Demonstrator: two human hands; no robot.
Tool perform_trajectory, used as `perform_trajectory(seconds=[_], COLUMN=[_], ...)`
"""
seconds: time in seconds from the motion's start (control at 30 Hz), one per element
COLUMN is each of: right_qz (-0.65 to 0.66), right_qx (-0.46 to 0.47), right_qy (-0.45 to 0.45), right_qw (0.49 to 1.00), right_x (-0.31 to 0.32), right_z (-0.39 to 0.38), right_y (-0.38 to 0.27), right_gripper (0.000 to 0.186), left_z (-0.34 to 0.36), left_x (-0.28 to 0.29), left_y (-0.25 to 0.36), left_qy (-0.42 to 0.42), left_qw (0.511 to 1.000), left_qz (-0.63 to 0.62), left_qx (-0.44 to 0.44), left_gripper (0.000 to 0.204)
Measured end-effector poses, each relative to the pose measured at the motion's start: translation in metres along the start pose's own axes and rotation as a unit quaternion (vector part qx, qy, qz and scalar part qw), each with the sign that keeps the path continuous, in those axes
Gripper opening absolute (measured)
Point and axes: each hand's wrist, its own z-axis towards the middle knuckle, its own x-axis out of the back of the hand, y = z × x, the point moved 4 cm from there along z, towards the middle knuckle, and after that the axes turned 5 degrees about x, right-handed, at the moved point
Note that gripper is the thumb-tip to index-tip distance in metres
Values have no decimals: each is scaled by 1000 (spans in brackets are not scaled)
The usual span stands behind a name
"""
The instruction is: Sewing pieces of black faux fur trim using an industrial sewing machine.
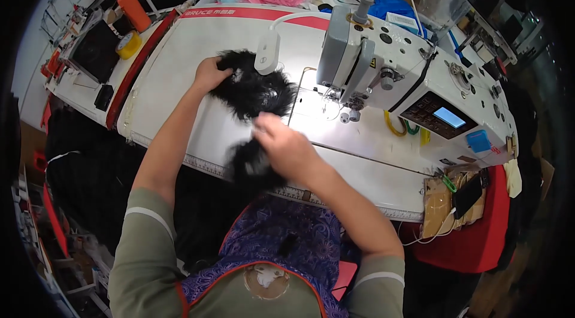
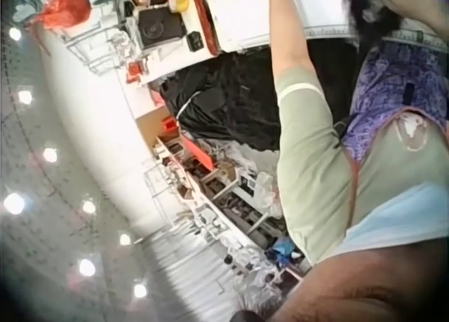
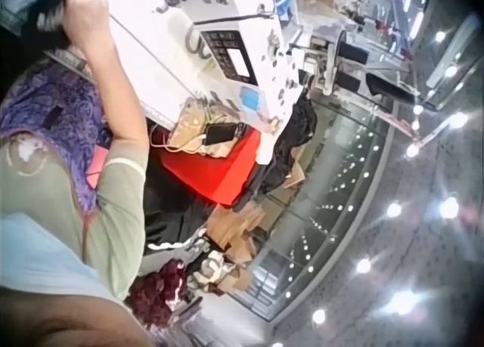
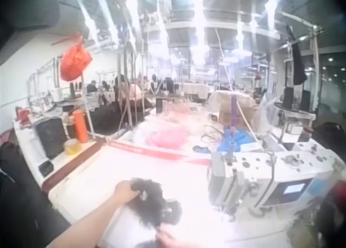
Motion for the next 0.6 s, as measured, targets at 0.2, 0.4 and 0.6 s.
perform_trajectory(seconds=[0.2,0.4,0.6], right_qz=[-158,-110,-28], right_qx=[-68,29,-13], right_qy=[-82,53,208], right_qw=[982,992,978], right_x=[-31,-11,19], right_z=[12,14,5], right_y=[50,17,-26], right_gripper=[29,24,23], left_z=[-5,-41,-166], left_x=[36,91,31], left_y=[-49,-54,52], left_qy=[78,103,-168], left_qw=[922,808,733], left_qz=[-377,-581,-652], left_qx=[29,13,100], left_gripper=[30,15,34])
